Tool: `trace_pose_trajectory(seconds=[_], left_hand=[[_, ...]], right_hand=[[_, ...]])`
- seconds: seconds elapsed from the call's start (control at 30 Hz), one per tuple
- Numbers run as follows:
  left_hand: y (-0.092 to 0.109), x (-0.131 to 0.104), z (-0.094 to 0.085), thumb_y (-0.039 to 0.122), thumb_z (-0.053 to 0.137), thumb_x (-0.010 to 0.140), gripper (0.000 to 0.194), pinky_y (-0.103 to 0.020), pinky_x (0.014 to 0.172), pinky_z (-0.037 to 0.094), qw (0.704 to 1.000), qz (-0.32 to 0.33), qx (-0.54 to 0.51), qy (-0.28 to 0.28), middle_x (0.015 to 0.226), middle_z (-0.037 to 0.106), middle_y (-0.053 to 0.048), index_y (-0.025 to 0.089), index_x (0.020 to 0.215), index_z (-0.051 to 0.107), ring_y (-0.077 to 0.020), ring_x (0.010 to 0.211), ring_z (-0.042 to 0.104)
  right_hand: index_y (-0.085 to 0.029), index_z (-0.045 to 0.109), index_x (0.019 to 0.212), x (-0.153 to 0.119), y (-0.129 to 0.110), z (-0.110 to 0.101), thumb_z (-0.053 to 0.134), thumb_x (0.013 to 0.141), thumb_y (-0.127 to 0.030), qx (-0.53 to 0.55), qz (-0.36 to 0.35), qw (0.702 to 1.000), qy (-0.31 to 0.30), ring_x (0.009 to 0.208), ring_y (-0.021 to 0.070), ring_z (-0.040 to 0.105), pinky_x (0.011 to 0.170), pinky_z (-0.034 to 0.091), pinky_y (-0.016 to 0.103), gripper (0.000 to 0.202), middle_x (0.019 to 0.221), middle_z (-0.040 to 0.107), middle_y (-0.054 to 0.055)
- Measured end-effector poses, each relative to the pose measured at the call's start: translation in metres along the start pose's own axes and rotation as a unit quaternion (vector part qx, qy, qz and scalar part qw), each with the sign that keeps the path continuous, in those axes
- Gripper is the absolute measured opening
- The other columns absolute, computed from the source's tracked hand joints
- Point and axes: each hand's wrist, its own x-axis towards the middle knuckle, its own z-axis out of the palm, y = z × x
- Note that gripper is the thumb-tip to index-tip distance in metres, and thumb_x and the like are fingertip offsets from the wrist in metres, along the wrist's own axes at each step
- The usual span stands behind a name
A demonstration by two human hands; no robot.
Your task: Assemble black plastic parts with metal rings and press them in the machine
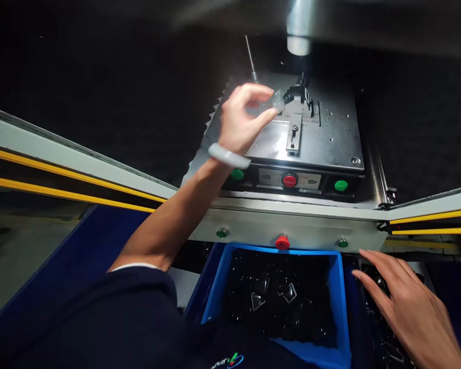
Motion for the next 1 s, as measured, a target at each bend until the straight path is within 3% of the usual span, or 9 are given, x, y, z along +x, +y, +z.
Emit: trace_pose_trajectory(seconds=[0.1,0.2,0.27,0.33,0.43,0.6,0.77,0.9,1.0], left_hand=[[0.019,-0.109,-0.042,0.011,0.067,0.098,0.01,-0.022,0.072,0.054,0.997,-0.042,-0.049,0.03,0.096,0.075,-0.001,0.016,0.101,0.075,-0.0088,0.077,0.067],[0.009,-0.203,-0.07,0.015,0.07,0.096,0.011,-0.023,0.062,0.05,0.994,-0.092,-0.021,-0.051,0.097,0.073,-0.002,0.02,0.104,0.077,-0.0099,0.069,0.064],[-0.011,-0.24,-0.08,0.023,0.076,0.093,0.02,-0.026,0.065,0.054,0.987,-0.103,0.023,-0.122,0.115,0.069,-0.006,0.022,0.113,0.076,-0.011,0.071,0.063],[-0.032,-0.256,-0.086,0.026,0.079,0.091,0.034,-0.033,0.076,0.059,0.974,-0.103,0.058,-0.192,0.129,0.063,-0.008,0.025,0.124,0.073,-0.0122,0.074,0.063],[-0.051,-0.257,-0.089,0.019,0.076,0.09,0.044,-0.037,0.086,0.06,0.956,-0.103,0.075,-0.262,0.137,0.058,-0.008,0.029,0.133,0.069,-0.0142,0.08,0.063],[-0.048,-0.253,-0.085,0.013,0.073,0.091,0.044,-0.04,0.089,0.055,0.956,-0.102,0.145,-0.235,0.135,0.062,-0.007,0.032,0.13,0.072,-0.018,0.086,0.064],[-0.04,-0.272,-0.081,0.018,0.074,0.093,0.047,-0.045,0.099,0.053,0.965,-0.118,0.142,-0.185,0.145,0.059,-0.008,0.033,0.137,0.068,-0.0224,0.102,0.066],[-0.035,-0.327,-0.092,0.025,0.07,0.097,0.037,-0.038,0.101,0.057,0.968,-0.227,0.046,-0.095,0.142,0.059,-0.009,0.027,0.134,0.07,-0.0173,0.097,0.068],[-0.038,-0.395,-0.11,0.024,0.067,0.099,0.028,-0.033,0.096,0.06,0.915,-0.396,0.053,-0.058,0.137,0.062,-0.009,0.025,0.126,0.074,-0.0149,0.095,0.069]], right_hand=[[-0.035,0.065,0.132,0.025,-0.009,0.029,0.043,0.1,-0.074,0.024,0.017,0.998,-0.054,0.116,0.0323,0.071,0.081,0.06,0.046,0.056,0.129,0.073,0.005],[-0.025,0.067,0.113,0.045,-0.004,0.05,0.043,0.098,-0.076,0.092,0.056,0.992,-0.071,0.096,0.0287,0.075,0.082,0.059,0.044,0.058,0.115,0.075,0.009],[-0.024,0.064,0.106,0.051,0.0,0.055,0.05,0.094,-0.076,0.132,0.088,0.983,-0.088,0.082,0.0252,0.074,0.076,0.058,0.041,0.055,0.109,0.075,0.01],[-0.026,0.061,0.103,0.055,0.0,0.055,0.057,0.089,-0.075,0.149,0.109,0.978,-0.096,0.08,0.0255,0.073,0.076,0.057,0.042,0.051,0.107,0.075,0.01],[-0.029,0.058,0.098,0.058,-0.004,0.057,0.057,0.087,-0.074,0.127,0.119,0.981,-0.086,0.086,0.03,0.073,0.082,0.056,0.047,0.047,0.104,0.075,0.011],[-0.031,0.053,0.096,0.059,-0.006,0.067,0.051,0.092,-0.073,0.099,0.1,0.989,-0.049,0.088,0.0343,0.07,0.084,0.052,0.051,0.042,0.1,0.072,0.013],[-0.042,0.055,0.125,0.048,-0.005,0.063,0.04,0.098,-0.069,0.09,0.077,0.99,-0.073,0.097,0.0416,0.068,0.085,0.049,0.057,0.041,0.117,0.068,0.016],[-0.045,0.053,0.144,0.026,-0.021,0.07,0.038,0.1,-0.063,0.025,-0.028,0.999,-0.007,0.122,0.0493,0.06,0.091,0.048,0.066,0.049,0.119,0.067,0.019],[-0.036,0.064,0.134,0.012,-0.049,0.087,0.044,0.1,-0.062,0.053,-0.107,0.992,0.032,0.12,0.0466,0.063,0.098,0.051,0.064,0.047,0.118,0.069,0.017]])
